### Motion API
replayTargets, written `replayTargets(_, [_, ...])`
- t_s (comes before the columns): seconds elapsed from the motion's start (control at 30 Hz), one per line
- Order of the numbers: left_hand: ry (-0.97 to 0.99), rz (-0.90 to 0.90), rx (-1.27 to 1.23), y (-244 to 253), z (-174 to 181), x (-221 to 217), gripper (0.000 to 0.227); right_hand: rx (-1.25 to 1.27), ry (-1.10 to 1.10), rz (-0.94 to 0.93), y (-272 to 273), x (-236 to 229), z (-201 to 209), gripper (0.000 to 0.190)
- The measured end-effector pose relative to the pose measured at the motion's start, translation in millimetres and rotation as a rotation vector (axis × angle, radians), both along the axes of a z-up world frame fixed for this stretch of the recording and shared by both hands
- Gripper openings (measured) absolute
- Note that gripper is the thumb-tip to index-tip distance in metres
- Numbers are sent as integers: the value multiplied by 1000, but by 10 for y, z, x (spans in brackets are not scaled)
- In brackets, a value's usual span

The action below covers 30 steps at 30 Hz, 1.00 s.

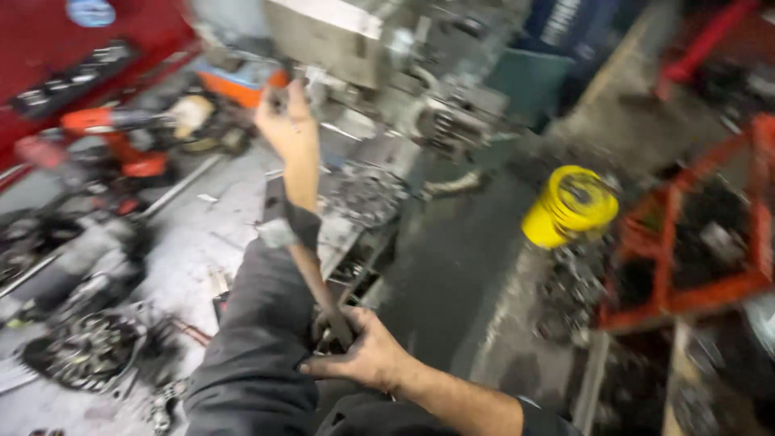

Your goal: The person uses a heat gun to apply heat to a mechanical part clamped in a vise. They then use a screwdriver and a hammer to tap and remove components from the part. The person also moves the part to the floor to continue hammering it.

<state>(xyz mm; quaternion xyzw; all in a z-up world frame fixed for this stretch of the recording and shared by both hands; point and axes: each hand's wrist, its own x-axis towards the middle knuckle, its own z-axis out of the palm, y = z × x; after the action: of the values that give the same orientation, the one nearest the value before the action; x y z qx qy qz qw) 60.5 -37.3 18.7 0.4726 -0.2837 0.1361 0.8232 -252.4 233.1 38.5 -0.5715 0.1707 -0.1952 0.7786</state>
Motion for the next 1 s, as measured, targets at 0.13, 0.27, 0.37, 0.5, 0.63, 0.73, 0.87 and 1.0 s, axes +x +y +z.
replayTargets(0.13, [-18,-220,55,-105,-59,893,30,-200,98,86,-209,495,13,43])
replayTargets(0.27, [354,-444,44,324,158,1438,19,-215,-6,286,-240,686,65,35])
replayTargets(0.37, [420,-689,52,543,-210,1726,13,-73,-11,438,-261,708,242,33])
replayTargets(0.5, [303,-705,177,784,-66,1629,30,-126,-17,528,-604,636,279,21])
replayTargets(0.63, [22,-616,398,1214,85,1388,51,-62,-15,408,-844,212,-46,23])
replayTargets(0.73, [-376,-420,562,1653,354,693,65,-42,116,71,-1000,-386,-593,31])
replayTargets(0.87, [-385,-644,363,1700,250,185,62,152,434,-248,-1211,-1115,-1082,38])
replayTargets(1.0, [-324,-597,392,1519,204,-262,70,254,283,-600,-1230,-1342,-1211,36])
